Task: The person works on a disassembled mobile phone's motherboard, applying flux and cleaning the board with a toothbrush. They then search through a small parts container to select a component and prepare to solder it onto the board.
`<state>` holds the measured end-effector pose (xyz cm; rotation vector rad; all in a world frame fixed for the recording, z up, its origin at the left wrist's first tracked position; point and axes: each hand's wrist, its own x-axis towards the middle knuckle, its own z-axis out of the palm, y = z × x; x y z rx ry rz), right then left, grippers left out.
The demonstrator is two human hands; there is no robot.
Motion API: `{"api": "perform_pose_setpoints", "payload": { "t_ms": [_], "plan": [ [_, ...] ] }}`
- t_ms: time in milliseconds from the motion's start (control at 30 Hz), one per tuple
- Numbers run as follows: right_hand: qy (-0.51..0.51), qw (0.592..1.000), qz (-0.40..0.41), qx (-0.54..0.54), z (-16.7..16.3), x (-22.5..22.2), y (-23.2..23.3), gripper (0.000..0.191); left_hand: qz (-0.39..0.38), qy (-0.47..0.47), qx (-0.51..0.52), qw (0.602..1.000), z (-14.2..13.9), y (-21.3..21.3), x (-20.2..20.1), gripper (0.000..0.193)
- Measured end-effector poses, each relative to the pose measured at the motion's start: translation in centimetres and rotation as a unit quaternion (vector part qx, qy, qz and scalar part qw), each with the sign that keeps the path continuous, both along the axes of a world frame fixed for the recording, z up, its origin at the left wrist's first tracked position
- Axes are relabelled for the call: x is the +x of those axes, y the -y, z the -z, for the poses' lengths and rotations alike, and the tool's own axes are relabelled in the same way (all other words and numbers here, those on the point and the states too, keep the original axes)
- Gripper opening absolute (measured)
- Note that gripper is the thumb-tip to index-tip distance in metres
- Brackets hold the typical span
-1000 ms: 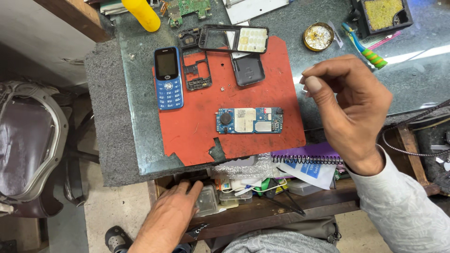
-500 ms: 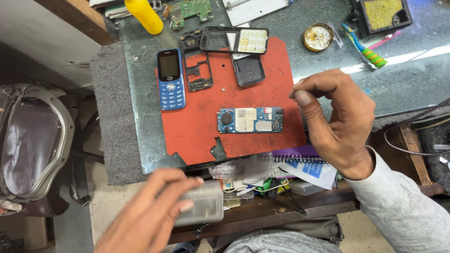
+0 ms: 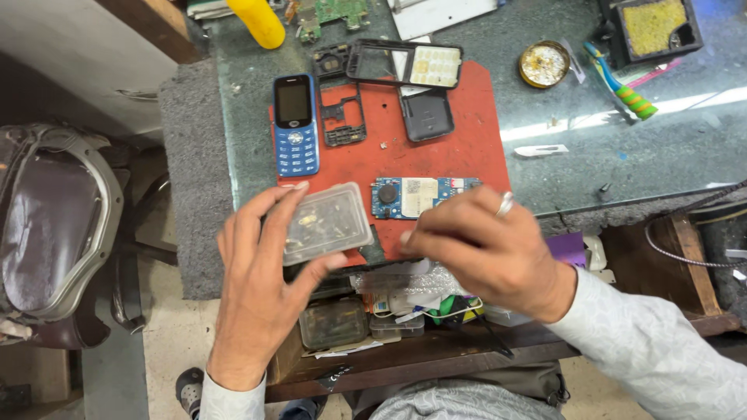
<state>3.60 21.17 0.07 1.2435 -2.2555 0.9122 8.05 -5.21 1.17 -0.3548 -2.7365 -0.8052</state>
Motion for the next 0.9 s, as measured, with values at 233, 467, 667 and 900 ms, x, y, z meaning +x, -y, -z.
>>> {"api": "perform_pose_setpoints", "payload": {
  "t_ms": [233,467,667,900],
  "plan": [
    [-0.067,0.992,-0.079,0.076,-0.8,0.3,3.6,0.016,-0.022,0.030,0.084,0.996,1.1,2.3,1.7,0.077],
    [-0.139,0.979,-0.073,0.131,-1.4,0.0,6.5,0.006,-0.007,0.023,0.111,0.994,1.2,4.2,2.2,0.075],
    [-0.164,0.973,-0.086,0.138,-2.0,-0.3,7.9,0.008,0.005,0.028,0.132,0.991,1.4,5.8,2.2,0.075],
    [-0.152,0.985,-0.044,0.069,-3.1,-1.8,9.9,0.013,-0.001,-0.001,0.150,0.989,3.2,6.4,2.7,0.107]
  ]
}}
